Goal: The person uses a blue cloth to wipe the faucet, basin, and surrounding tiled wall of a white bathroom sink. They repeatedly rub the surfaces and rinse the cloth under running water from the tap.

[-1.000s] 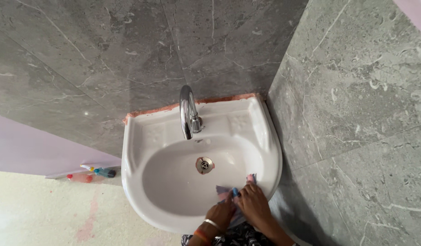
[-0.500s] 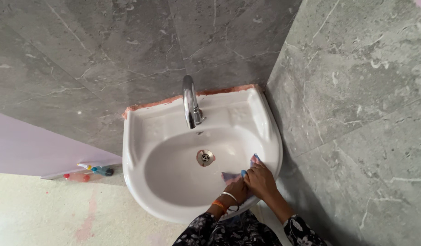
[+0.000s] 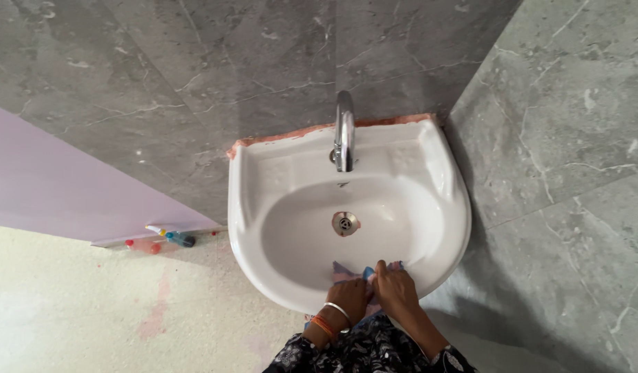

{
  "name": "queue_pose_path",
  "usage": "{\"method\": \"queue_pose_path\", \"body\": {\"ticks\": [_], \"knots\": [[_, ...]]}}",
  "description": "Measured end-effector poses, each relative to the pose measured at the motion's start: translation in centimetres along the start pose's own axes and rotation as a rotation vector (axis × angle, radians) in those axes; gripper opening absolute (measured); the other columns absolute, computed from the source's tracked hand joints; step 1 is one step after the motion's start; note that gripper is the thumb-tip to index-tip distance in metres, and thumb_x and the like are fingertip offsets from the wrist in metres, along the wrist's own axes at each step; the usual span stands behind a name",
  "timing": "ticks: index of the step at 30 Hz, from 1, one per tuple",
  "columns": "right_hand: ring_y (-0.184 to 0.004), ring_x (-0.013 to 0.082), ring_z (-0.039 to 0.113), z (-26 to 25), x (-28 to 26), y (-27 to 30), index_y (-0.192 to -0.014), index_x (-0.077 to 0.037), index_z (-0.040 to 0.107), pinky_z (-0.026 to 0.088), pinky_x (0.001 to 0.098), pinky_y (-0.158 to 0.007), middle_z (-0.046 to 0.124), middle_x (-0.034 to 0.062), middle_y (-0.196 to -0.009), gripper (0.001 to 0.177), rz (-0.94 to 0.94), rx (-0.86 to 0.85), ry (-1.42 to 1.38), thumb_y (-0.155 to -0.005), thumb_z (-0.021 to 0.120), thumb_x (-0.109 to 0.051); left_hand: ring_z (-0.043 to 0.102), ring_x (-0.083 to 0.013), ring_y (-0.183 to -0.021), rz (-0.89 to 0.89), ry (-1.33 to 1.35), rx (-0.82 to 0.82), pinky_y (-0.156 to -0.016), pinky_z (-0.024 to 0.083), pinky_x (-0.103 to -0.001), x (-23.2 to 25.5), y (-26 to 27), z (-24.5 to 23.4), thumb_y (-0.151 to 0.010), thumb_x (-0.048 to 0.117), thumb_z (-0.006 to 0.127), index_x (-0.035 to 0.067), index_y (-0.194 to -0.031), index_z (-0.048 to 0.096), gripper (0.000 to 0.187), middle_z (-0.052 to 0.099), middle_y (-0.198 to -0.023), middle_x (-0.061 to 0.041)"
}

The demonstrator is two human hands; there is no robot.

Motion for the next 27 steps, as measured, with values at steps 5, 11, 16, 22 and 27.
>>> {"method": "queue_pose_path", "body": {"ticks": [5,11,16,22,27], "knots": [[-0.072,0.0336,0.072,1.6,-2.8,0.4,-0.095,-0.005,0.063,0.056,0.047,-0.077,0.072,0.0158,-0.075,0.031,-0.025,-0.005,-0.041,-0.102,0.049,-0.031,0.07,-0.0322,-0.092,0.058,-0.192,0.065,-0.081,0.056,-0.046,-1.7,2.3,-1.2,-0.105,0.029,0.05,0.001,-0.106,0.066,0.032,0.07,-0.104,-0.018],[-0.081,0.036,0.07,4.8,-7.1,-0.7,-0.098,-0.004,0.066,0.056,0.0475,-0.078,0.07,0.0189,-0.095,0.032,-0.047,-0.127,-0.174,-0.102,0.05,-0.031,0.069,-0.0303,-0.097,0.011,-0.293,0.027,-0.089,0.056,-0.044,-7.8,4.7,-2.7,-0.103,0.034,0.059,0.001,-0.104,0.068,0.034,0.07,-0.104,-0.017],[-0.089,0.0365,0.068,7.2,-11.9,-2.4,-0.107,-0.002,0.067,0.054,0.0473,-0.083,0.067,0.0209,-0.102,0.031,-0.101,-0.238,-0.347,-0.101,0.052,-0.028,0.063,-0.0333,-0.117,0.088,-0.533,0.034,-0.104,0.048,-0.045,-13.6,6.2,-5.2,-0.1,0.033,0.061,0.001,-0.113,0.069,0.036,0.068,-0.12,-0.019],[-0.092,0.0392,0.067,9.3,-16.5,-5.6,-0.104,0.001,0.066,0.052,0.049,-0.084,0.07,0.0213,-0.1,0.026,-0.193,-0.104,-0.56,-0.095,0.056,-0.021,0.048,-0.0361,-0.138,0.163,-0.709,0.196,-0.119,0.029,-0.046,-18.5,5.6,-8.1,-0.1,0.039,0.057,-0.002,-0.126,0.066,0.049,0.059,-0.139,-0.022],[-0.092,0.0418,0.064,11.7,-18.7,-9.1,-0.102,0.001,0.063,0.049,0.0515,-0.083,0.068,0.0226,-0.096,0.021,-0.269,0.039,-0.663,-0.098,0.052,-0.016,0.04,-0.0309,-0.147,0.128,-0.862,0.175,-0.126,0.018,-0.044,-21.1,3.1,-10.3,-0.106,0.032,0.048,0.003,-0.133,0.064,0.043,0.052,-0.152,-0.017]]}}
Point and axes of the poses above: each hand's wrist, its own y-axis away from the middle knuckle, its own z-axis out of the palm, x = y × z, the point moved 6 cm from there along -y, towards the middle knuckle
